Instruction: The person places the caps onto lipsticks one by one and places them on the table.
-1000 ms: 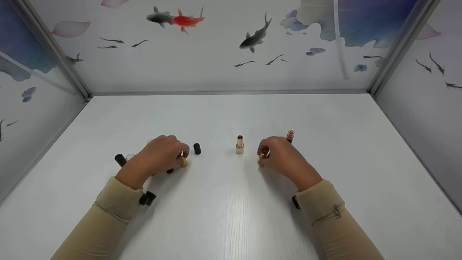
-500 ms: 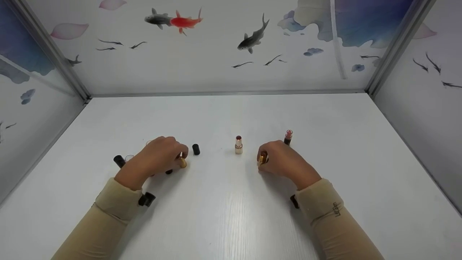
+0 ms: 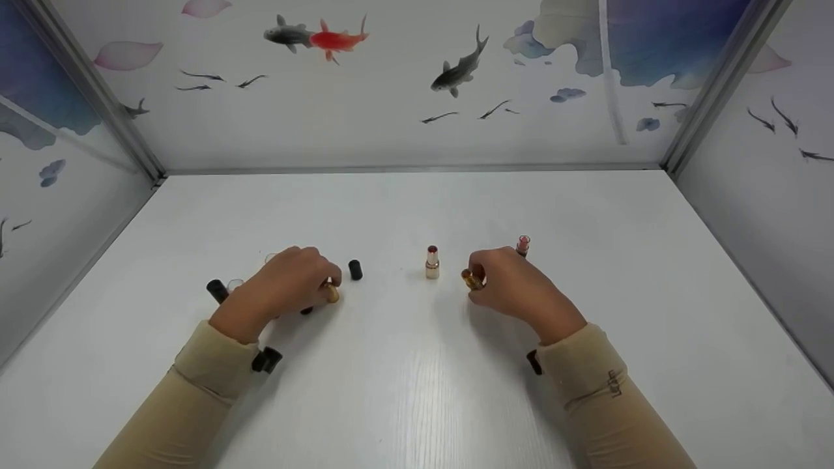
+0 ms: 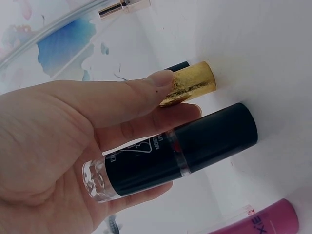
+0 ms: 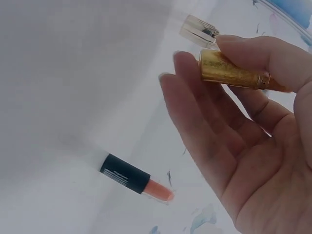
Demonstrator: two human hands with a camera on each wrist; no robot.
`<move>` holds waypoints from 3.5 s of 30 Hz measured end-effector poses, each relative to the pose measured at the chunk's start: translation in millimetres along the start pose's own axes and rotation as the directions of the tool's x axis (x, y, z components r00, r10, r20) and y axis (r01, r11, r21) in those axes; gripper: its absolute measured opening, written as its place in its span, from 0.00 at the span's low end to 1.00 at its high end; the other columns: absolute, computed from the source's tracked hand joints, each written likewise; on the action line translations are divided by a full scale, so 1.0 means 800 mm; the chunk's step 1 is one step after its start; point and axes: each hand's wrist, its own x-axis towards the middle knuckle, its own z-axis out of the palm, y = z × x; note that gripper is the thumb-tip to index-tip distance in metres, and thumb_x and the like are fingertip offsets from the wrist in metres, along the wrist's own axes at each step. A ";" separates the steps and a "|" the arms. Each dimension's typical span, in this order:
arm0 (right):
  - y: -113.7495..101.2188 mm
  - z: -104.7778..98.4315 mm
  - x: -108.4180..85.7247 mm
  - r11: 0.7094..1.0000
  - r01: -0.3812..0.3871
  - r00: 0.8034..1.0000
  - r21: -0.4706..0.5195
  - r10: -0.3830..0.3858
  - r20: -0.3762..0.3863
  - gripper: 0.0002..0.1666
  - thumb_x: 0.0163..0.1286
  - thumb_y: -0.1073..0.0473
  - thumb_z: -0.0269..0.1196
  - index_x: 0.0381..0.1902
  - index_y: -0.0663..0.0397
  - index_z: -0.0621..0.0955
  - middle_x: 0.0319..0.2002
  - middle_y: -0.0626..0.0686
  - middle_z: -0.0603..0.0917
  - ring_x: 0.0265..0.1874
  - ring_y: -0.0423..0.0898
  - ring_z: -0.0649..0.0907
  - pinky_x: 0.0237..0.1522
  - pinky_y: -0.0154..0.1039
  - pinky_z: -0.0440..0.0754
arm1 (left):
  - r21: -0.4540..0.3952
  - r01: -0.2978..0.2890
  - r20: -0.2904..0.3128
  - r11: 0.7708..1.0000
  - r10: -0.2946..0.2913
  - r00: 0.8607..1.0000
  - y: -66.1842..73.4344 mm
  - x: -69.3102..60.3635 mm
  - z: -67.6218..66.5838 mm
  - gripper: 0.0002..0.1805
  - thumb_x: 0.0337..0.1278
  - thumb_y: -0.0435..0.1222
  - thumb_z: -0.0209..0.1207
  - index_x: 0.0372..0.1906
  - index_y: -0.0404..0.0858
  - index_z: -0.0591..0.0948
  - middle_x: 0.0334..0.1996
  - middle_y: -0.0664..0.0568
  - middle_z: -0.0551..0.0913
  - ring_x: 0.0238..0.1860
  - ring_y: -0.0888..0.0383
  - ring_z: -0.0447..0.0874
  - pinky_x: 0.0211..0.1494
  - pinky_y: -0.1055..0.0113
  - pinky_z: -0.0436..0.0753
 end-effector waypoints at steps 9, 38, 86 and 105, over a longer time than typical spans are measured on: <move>-0.025 -0.004 -0.002 0.999 -0.017 1.000 -0.032 0.016 -0.026 0.08 0.64 0.68 0.76 0.39 0.57 0.88 0.34 0.47 0.89 0.32 0.44 0.87 0.73 0.77 0.56 | 0.004 -0.028 -0.058 1.000 0.029 0.998 -0.001 -0.005 -0.009 0.07 0.71 0.34 0.68 0.48 0.38 0.91 0.44 0.48 0.92 0.47 0.47 0.86 0.51 0.53 0.82; -0.061 0.008 -0.011 0.981 0.142 0.976 -0.133 -0.161 -0.147 0.13 0.63 0.66 0.78 0.45 0.57 0.90 0.37 0.46 0.90 0.32 0.39 0.85 0.41 0.48 0.85 | -0.282 -0.340 -0.601 0.897 0.111 0.791 0.045 -0.001 -0.023 0.10 0.71 0.35 0.69 0.52 0.38 0.89 0.45 0.52 0.92 0.35 0.60 0.84 0.38 0.69 0.83; -0.068 0.019 -0.011 0.963 0.246 0.964 -0.107 -0.255 -0.074 0.13 0.63 0.67 0.79 0.45 0.55 0.90 0.37 0.43 0.88 0.32 0.36 0.85 0.33 0.34 0.86 | -0.205 -0.445 -0.594 0.871 0.251 0.764 0.063 0.002 -0.011 0.09 0.72 0.37 0.69 0.50 0.40 0.88 0.42 0.54 0.93 0.36 0.61 0.87 0.40 0.68 0.85; -0.080 0.020 -0.014 0.959 0.268 0.959 -0.093 -0.275 -0.070 0.11 0.64 0.67 0.78 0.44 0.53 0.90 0.36 0.43 0.87 0.33 0.38 0.85 0.34 0.35 0.87 | -0.168 -0.493 -0.557 0.853 0.331 0.762 0.069 0.003 -0.003 0.09 0.74 0.39 0.67 0.50 0.40 0.89 0.41 0.54 0.92 0.37 0.61 0.88 0.42 0.69 0.85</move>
